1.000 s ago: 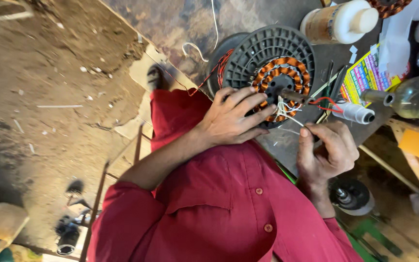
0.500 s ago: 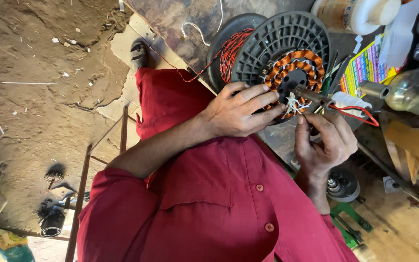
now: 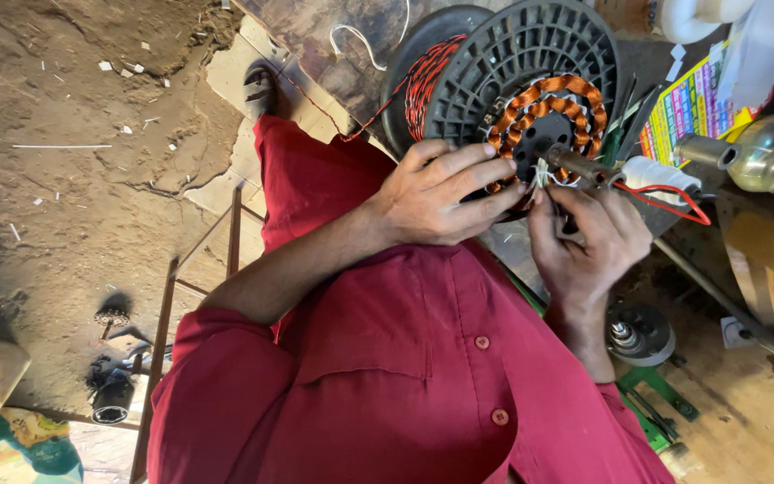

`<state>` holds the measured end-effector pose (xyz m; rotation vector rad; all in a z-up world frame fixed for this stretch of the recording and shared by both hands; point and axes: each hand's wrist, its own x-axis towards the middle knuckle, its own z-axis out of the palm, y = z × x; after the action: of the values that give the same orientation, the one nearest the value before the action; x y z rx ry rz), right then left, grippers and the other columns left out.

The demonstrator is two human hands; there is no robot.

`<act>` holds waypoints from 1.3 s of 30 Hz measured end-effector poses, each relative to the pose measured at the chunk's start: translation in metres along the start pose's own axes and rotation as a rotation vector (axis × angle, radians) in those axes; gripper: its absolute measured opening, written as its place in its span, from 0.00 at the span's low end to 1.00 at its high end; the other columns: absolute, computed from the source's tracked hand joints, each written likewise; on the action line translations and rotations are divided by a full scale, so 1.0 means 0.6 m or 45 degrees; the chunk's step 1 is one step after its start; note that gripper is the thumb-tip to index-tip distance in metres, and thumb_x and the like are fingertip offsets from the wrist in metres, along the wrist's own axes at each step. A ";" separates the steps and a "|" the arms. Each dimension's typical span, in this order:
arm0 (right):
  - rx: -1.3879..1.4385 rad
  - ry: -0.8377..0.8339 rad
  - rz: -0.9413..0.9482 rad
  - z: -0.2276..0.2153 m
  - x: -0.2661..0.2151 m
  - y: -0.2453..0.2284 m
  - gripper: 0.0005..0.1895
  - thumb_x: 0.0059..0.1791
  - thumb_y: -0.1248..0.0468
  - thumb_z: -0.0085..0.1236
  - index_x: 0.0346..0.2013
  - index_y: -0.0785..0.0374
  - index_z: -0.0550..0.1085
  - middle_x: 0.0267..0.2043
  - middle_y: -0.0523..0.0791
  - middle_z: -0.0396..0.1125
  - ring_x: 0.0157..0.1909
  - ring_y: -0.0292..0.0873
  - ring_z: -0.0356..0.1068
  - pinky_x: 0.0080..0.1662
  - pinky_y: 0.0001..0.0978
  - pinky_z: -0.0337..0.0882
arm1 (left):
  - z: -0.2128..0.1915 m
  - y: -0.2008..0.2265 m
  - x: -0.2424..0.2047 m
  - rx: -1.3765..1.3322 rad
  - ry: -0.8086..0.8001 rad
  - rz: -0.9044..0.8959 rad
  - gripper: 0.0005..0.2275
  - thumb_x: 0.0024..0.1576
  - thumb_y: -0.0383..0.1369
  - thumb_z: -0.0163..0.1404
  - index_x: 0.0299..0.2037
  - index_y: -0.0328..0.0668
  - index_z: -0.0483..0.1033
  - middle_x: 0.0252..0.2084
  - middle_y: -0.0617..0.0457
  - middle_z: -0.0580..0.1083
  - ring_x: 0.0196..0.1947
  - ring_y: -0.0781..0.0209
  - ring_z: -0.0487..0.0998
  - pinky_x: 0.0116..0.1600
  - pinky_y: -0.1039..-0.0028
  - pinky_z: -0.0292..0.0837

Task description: The person works on a motor stator, stripping wire ends, twisting them together, and securing them with a white tie. They use pliers and scissors to cut and adjust the wires and tie material.

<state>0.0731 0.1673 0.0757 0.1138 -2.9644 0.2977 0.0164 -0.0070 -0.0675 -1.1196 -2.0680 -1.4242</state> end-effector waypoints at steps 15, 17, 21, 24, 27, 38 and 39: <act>0.934 0.279 0.176 0.088 -0.070 0.074 0.47 0.38 0.53 0.82 0.64 0.60 0.63 0.58 0.46 0.63 0.42 0.43 0.68 0.38 0.26 0.70 | -0.024 0.035 0.172 0.032 -0.263 -0.405 0.36 0.56 0.53 0.60 0.67 0.35 0.65 0.63 0.41 0.65 0.62 0.43 0.66 0.62 0.56 0.61; 1.296 0.384 0.189 0.109 -0.072 0.083 0.51 0.39 0.49 0.79 0.68 0.57 0.58 0.63 0.47 0.60 0.39 0.42 0.67 0.35 0.24 0.67 | 0.004 0.043 0.198 0.227 -0.358 -0.435 0.36 0.56 0.56 0.58 0.65 0.33 0.67 0.61 0.39 0.66 0.60 0.41 0.67 0.60 0.54 0.62; 1.934 0.652 0.314 0.120 -0.087 0.098 0.45 0.46 0.48 0.70 0.69 0.58 0.55 0.64 0.51 0.61 0.31 0.41 0.68 0.32 0.23 0.64 | 0.025 0.054 0.212 0.334 -0.497 -0.556 0.28 0.61 0.53 0.53 0.62 0.37 0.72 0.58 0.45 0.71 0.57 0.44 0.71 0.57 0.55 0.63; 2.084 0.832 0.286 0.105 -0.091 0.110 0.40 0.49 0.50 0.66 0.68 0.60 0.58 0.62 0.52 0.63 0.31 0.41 0.67 0.33 0.24 0.65 | -0.001 0.057 0.208 0.078 -0.290 -0.438 0.24 0.66 0.49 0.43 0.61 0.39 0.73 0.58 0.45 0.72 0.59 0.48 0.71 0.64 0.61 0.64; 1.985 0.783 0.221 0.082 -0.087 0.116 0.24 0.55 0.58 0.61 0.61 0.62 0.65 0.52 0.51 0.66 0.33 0.41 0.67 0.36 0.27 0.69 | -0.013 0.062 0.209 -0.455 0.008 -0.435 0.28 0.69 0.54 0.33 0.60 0.37 0.73 0.57 0.43 0.71 0.59 0.49 0.71 0.67 0.64 0.65; 0.830 0.699 -0.554 -0.042 0.005 0.025 0.14 0.44 0.74 0.71 0.42 0.65 0.76 0.39 0.47 0.71 0.33 0.46 0.72 0.35 0.35 0.69 | -0.019 0.092 0.204 -2.133 0.341 -0.752 0.29 0.71 0.54 0.34 0.62 0.29 0.65 0.57 0.37 0.69 0.53 0.47 0.73 0.61 0.60 0.69; 0.762 0.705 -0.575 -0.045 0.008 0.017 0.14 0.44 0.74 0.70 0.42 0.64 0.78 0.38 0.47 0.70 0.31 0.45 0.70 0.34 0.35 0.67 | -0.022 0.091 0.201 -2.122 0.313 -0.773 0.30 0.71 0.54 0.35 0.63 0.28 0.65 0.57 0.37 0.69 0.53 0.48 0.73 0.61 0.61 0.70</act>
<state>0.0717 0.1824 0.1004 0.6388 -2.1461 0.9537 -0.0153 0.0370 0.0537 -0.5227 -0.6524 -3.4940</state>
